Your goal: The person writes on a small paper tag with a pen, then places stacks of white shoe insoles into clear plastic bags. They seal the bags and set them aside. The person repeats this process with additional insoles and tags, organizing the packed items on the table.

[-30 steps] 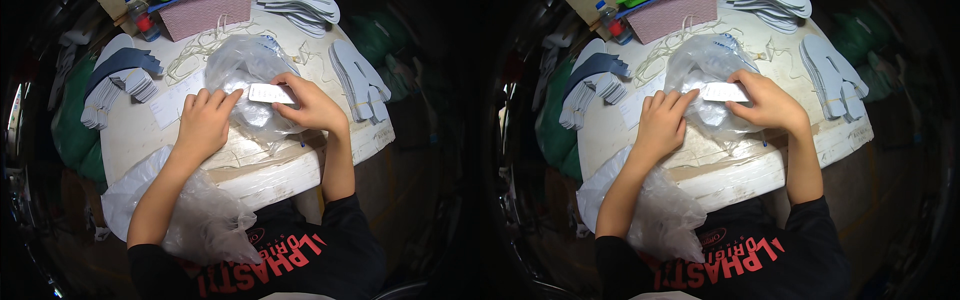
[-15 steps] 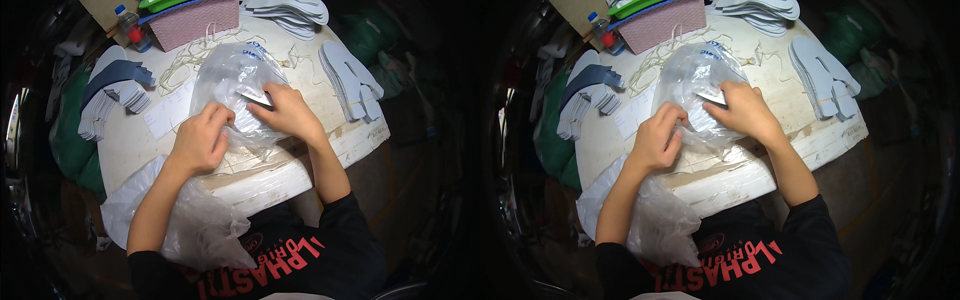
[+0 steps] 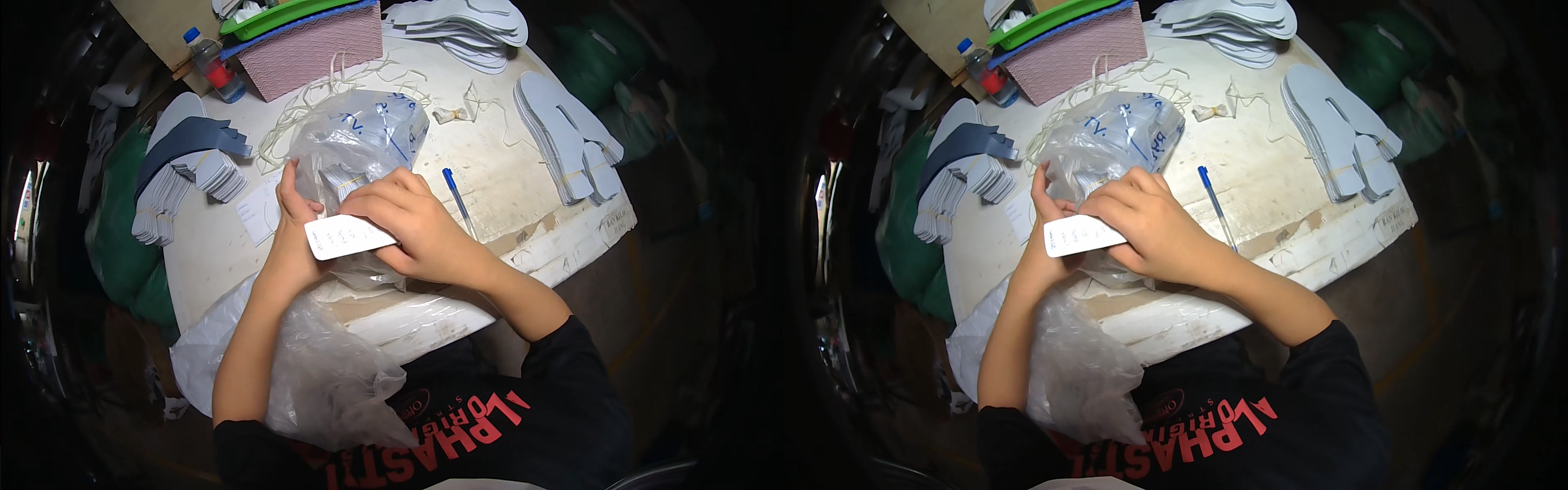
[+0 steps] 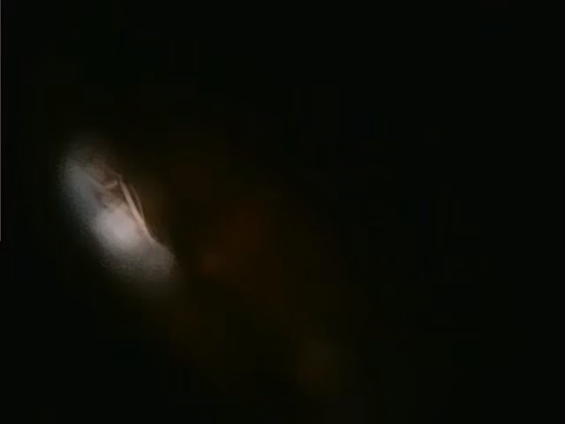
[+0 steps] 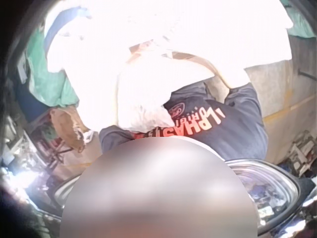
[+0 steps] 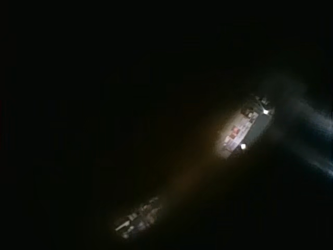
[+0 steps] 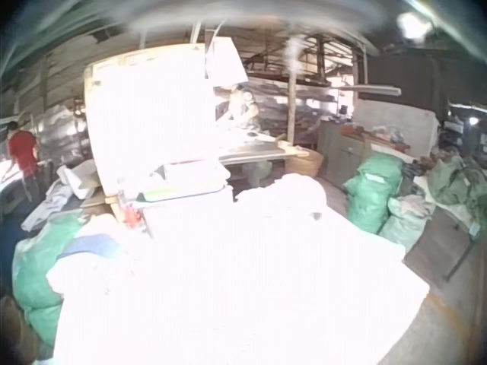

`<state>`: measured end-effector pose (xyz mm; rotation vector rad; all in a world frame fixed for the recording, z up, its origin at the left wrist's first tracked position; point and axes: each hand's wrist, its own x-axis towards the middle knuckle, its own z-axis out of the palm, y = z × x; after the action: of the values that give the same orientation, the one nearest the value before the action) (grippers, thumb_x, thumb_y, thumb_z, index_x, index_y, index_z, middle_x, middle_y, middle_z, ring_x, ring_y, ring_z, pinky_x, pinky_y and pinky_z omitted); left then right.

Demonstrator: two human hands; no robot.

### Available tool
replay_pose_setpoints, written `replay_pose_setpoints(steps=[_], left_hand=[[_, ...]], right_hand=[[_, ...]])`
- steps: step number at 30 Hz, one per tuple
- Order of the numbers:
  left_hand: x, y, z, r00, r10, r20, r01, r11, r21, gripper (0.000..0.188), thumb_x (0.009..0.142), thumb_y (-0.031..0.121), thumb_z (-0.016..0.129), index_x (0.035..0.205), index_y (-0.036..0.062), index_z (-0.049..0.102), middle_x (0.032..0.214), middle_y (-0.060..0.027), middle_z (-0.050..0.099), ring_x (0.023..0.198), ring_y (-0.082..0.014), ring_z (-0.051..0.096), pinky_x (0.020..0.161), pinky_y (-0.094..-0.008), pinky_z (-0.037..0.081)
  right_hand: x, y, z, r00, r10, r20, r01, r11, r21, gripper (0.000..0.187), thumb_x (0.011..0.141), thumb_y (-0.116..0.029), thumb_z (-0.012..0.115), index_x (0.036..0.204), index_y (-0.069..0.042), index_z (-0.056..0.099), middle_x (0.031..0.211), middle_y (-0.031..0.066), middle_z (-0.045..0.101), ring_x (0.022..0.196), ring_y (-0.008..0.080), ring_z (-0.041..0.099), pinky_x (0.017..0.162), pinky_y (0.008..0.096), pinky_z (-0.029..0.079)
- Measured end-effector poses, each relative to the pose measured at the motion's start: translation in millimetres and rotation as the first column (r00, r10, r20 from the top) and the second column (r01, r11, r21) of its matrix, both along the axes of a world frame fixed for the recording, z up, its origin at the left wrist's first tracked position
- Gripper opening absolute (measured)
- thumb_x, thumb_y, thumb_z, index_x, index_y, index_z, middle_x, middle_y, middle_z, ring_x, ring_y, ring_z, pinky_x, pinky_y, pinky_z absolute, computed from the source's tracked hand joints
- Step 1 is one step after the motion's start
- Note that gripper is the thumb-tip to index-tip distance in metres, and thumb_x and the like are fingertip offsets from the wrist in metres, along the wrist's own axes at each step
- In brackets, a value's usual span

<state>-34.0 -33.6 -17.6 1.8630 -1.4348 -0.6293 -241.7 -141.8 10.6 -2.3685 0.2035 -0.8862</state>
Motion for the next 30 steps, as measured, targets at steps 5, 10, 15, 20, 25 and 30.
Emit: replay_pose_setpoints(steps=[5, 10, 15, 20, 25, 30], left_hand=[[5, -4, 6, 0.984, -0.117, 0.134, 0.109, 0.992, 0.067, 0.118, 0.074, 0.003, 0.087, 0.171, 0.0116, 0.021, 0.166, -0.0274, 0.027, 0.136, -0.0437, 0.057, 0.107, -0.0464, 0.055], [24, -3, 17, 0.953, -0.222, 0.207, 0.218, 0.975, 0.045, 0.097, 0.073, 0.006, 0.087, 0.160, 0.0033, 0.044, 0.152, -0.0232, 0.044, 0.138, -0.0379, 0.055, 0.118, -0.0433, 0.046], [51, -3, 16, 0.966, -0.253, 0.052, 0.247, 0.965, 0.093, 0.100, 0.069, 0.011, 0.095, 0.154, 0.0023, 0.043, 0.144, -0.0179, 0.055, 0.132, -0.0267, 0.059, 0.114, -0.0394, 0.048], [53, -3, 9, 0.973, -0.232, 0.021, 0.228, 0.966, 0.120, 0.100, 0.069, 0.008, 0.096, 0.153, 0.0033, 0.041, 0.141, -0.0145, 0.060, 0.129, -0.0221, 0.059, 0.113, -0.0365, 0.047], [45, -2, 15, 0.974, -0.216, -0.069, 0.221, 0.973, 0.070, 0.090, 0.071, 0.013, 0.092, 0.149, 0.0008, 0.047, 0.138, -0.0192, 0.056, 0.131, -0.0368, 0.058, 0.115, -0.0402, 0.045], [42, -3, 26, 0.960, -0.212, 0.185, 0.199, 0.976, 0.086, 0.086, 0.070, 0.014, 0.093, 0.143, 0.0020, 0.052, 0.127, -0.0149, 0.064, 0.122, -0.0259, 0.063, 0.107, -0.0367, 0.049]], right_hand=[[0, -11, -5, 0.971, 0.168, 0.173, -0.225, 0.885, 0.407, 0.024, 0.106, -0.014, 0.065, 0.128, -0.004, 0.069, 0.122, 0.0139, 0.062, 0.114, 0.0293, 0.061, 0.101, 0.0376, 0.050], [12, 8, -20, 0.891, 0.401, 0.213, -0.454, 0.782, 0.427, 0.026, 0.112, -0.023, 0.059, 0.124, -0.002, 0.069, 0.120, 0.0138, 0.060, 0.117, 0.0304, 0.059, 0.105, 0.0391, 0.047], [24, 34, -34, 0.821, 0.548, 0.161, -0.571, 0.779, 0.259, 0.022, 0.110, -0.024, 0.062, 0.119, -0.005, 0.069, 0.119, 0.0135, 0.061, 0.114, 0.0336, 0.057, 0.103, 0.0423, 0.047], [24, 47, -46, 0.782, 0.609, 0.134, -0.621, 0.743, 0.250, 0.023, 0.109, -0.025, 0.064, 0.122, -0.007, 0.069, 0.119, 0.0121, 0.060, 0.116, 0.0333, 0.058, 0.103, 0.0434, 0.047], [20, 53, -50, 0.839, 0.542, 0.051, -0.545, 0.836, 0.064, 0.024, 0.105, -0.028, 0.068, 0.121, -0.009, 0.068, 0.116, 0.0107, 0.059, 0.112, 0.0309, 0.058, 0.099, 0.0442, 0.046], [15, 56, -42, 0.889, 0.454, -0.055, -0.456, 0.889, -0.037, 0.027, 0.098, -0.029, 0.074, 0.119, -0.013, 0.068, 0.107, 0.0051, 0.060, 0.105, 0.0266, 0.059, 0.093, 0.0425, 0.044]])
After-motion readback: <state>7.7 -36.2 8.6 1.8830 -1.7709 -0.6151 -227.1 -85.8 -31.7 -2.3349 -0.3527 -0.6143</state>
